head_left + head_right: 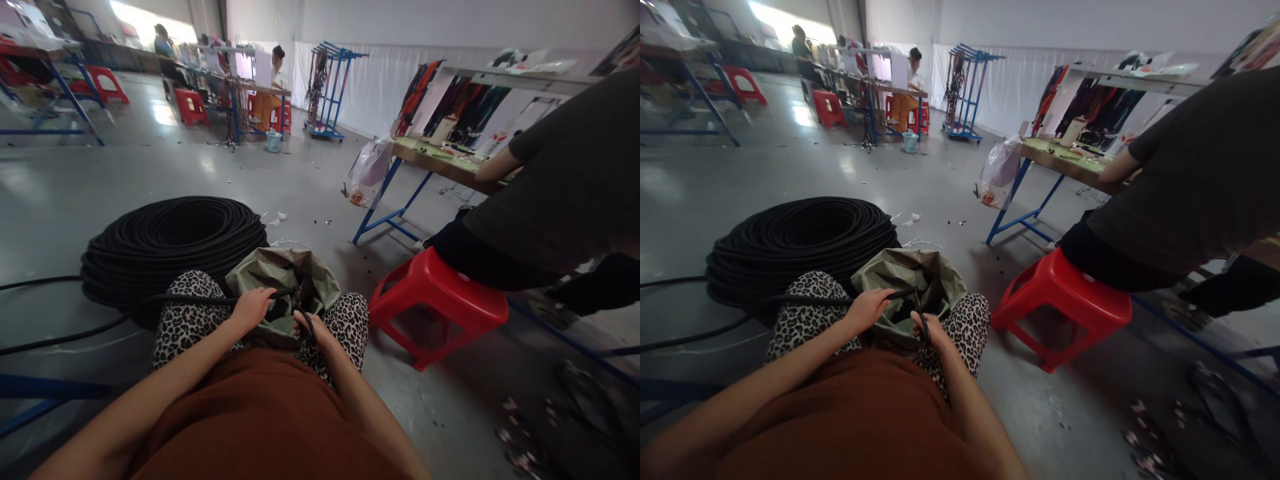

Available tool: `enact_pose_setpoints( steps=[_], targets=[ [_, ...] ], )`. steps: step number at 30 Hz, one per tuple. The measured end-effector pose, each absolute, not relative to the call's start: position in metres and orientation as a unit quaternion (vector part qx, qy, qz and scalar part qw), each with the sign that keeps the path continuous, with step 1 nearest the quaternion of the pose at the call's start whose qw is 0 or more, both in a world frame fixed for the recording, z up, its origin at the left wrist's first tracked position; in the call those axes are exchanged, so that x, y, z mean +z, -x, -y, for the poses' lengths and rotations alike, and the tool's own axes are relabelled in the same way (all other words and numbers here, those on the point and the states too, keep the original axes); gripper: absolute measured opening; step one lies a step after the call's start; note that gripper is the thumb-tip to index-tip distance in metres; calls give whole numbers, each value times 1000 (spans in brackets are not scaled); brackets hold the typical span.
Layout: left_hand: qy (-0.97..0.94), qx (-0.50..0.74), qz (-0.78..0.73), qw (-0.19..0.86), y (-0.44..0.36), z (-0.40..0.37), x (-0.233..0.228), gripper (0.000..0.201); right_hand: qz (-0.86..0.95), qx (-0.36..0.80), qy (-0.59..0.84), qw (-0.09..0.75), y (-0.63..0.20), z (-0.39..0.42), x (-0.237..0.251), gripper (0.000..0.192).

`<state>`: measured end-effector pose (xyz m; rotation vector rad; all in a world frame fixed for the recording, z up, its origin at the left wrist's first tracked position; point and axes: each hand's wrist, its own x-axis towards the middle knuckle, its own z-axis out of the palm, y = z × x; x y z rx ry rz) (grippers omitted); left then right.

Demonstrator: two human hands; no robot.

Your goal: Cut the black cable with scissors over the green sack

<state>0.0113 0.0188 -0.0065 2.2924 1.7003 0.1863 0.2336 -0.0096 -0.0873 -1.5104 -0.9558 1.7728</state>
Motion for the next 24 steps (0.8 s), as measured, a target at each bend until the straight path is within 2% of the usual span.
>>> enact_pose_setpoints(
  steps=[16, 24],
  targets=[
    [-805, 27, -579, 130, -13, -18, -5, 42, 384, 664, 564, 306, -234, 9, -86, 53],
    [-814, 0, -568, 118, -12, -21, -4, 40, 386, 653, 577, 303, -233, 5, -101, 58]
  ],
)
